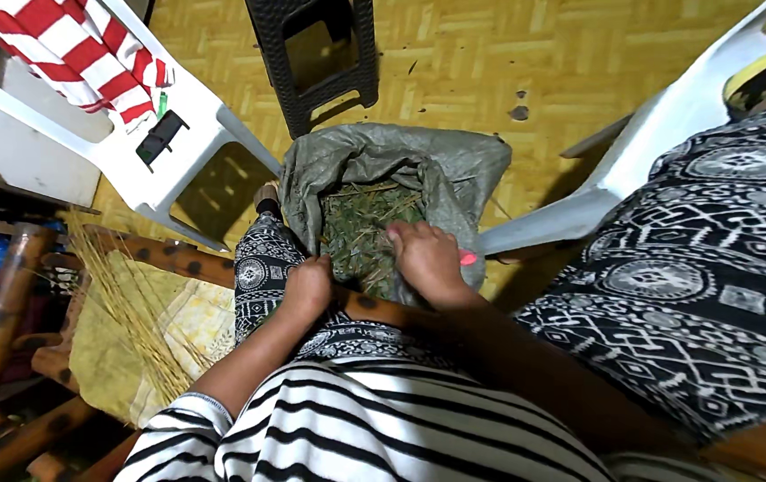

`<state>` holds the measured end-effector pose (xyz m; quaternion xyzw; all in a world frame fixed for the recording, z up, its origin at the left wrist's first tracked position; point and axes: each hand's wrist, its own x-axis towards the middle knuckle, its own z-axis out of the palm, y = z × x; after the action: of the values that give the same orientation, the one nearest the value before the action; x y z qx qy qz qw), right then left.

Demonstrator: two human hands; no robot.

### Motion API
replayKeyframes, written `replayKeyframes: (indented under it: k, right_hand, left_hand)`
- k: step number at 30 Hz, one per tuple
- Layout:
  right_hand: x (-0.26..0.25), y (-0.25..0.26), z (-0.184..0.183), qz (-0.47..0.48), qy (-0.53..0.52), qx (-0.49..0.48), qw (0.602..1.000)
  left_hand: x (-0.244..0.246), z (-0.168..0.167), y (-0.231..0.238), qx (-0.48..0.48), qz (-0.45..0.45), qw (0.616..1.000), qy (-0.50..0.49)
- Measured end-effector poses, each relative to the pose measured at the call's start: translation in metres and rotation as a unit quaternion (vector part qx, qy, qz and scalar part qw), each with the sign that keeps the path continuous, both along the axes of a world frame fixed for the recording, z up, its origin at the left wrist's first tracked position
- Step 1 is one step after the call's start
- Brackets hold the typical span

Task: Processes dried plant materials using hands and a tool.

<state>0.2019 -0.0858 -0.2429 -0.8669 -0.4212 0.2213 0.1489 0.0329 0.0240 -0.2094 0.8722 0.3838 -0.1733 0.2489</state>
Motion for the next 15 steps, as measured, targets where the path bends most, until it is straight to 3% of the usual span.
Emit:
replayKeyframes:
  k: [7, 15]
  right_hand:
    - [-0.029, 0.000, 0.012, 0.078, 0.188, 0.055, 0.977]
    - [-0.036, 0.001, 0.009, 0.088, 0.117, 0.007, 0.989]
  left_hand:
    - [0.012, 0.007, 0.007, -0.126, 0.095, 0.987, -0.015]
    - [0.018, 0.006, 0.004, -0.142, 0.102, 0.984, -0.024]
